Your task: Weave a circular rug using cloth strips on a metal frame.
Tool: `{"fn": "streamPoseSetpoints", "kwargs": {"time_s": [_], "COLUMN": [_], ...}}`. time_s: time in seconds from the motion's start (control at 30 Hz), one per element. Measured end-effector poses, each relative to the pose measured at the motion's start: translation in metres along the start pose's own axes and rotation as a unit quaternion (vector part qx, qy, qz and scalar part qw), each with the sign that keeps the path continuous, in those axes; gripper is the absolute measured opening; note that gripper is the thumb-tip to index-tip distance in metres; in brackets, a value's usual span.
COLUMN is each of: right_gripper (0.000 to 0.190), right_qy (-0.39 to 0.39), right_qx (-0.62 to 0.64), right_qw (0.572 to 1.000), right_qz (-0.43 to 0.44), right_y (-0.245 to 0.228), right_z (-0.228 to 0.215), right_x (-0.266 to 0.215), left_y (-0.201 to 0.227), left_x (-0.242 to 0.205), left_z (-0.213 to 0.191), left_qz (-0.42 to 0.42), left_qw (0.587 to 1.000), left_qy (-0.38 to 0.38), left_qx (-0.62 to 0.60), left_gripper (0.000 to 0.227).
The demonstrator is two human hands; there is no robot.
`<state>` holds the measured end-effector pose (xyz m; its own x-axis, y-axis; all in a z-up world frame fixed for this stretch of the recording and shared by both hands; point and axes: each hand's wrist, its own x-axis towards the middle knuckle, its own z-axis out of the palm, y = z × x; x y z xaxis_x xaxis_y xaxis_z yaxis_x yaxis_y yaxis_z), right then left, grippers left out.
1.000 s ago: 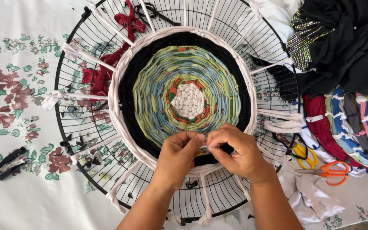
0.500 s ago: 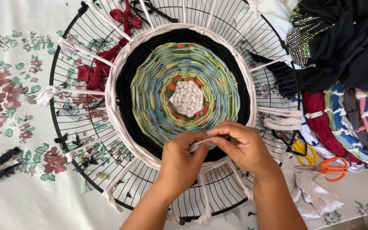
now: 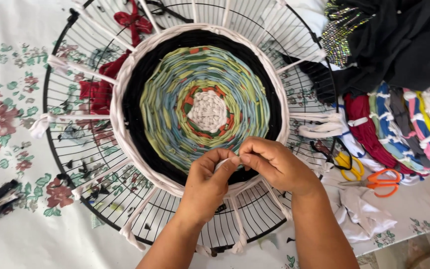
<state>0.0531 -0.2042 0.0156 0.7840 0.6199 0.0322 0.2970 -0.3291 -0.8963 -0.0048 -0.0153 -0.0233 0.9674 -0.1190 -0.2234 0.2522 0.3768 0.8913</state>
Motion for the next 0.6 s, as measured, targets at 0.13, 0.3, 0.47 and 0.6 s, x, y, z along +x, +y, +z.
{"fn": "streamPoseSetpoints", "kwargs": {"time_s": [0.13,0.3,0.47,0.6], "right_gripper": [0.011,0.009,0.008,0.012], "right_qy": [0.006,0.028,0.089,0.228], "right_qx": [0.013,0.023,-0.09,-0.391], "right_qw": [1.0,0.999,0.991,0.89], "right_qz": [-0.016,-0.019,0.05,0.046], "right_y": [0.008,0.005,-0.003,0.016], "right_z": [-0.004,-0.005,-0.008,-0.027], "right_x": [-0.001,-0.003,-0.012,-0.032], "left_y": [0.009,0.012,-0.001,0.002], "left_x": [0.001,0.003,0.004,0.001], "left_z": [0.0,0.0,0.007,0.014], "left_qz": [-0.073,-0.118,-0.083,-0.026], "left_qw": [0.992,0.987,0.997,0.999], "left_qy": [-0.027,-0.045,0.004,0.017], "left_qx": [-0.104,-0.103,0.001,0.029], "left_gripper": [0.018,0.023,0.021,0.023]}}
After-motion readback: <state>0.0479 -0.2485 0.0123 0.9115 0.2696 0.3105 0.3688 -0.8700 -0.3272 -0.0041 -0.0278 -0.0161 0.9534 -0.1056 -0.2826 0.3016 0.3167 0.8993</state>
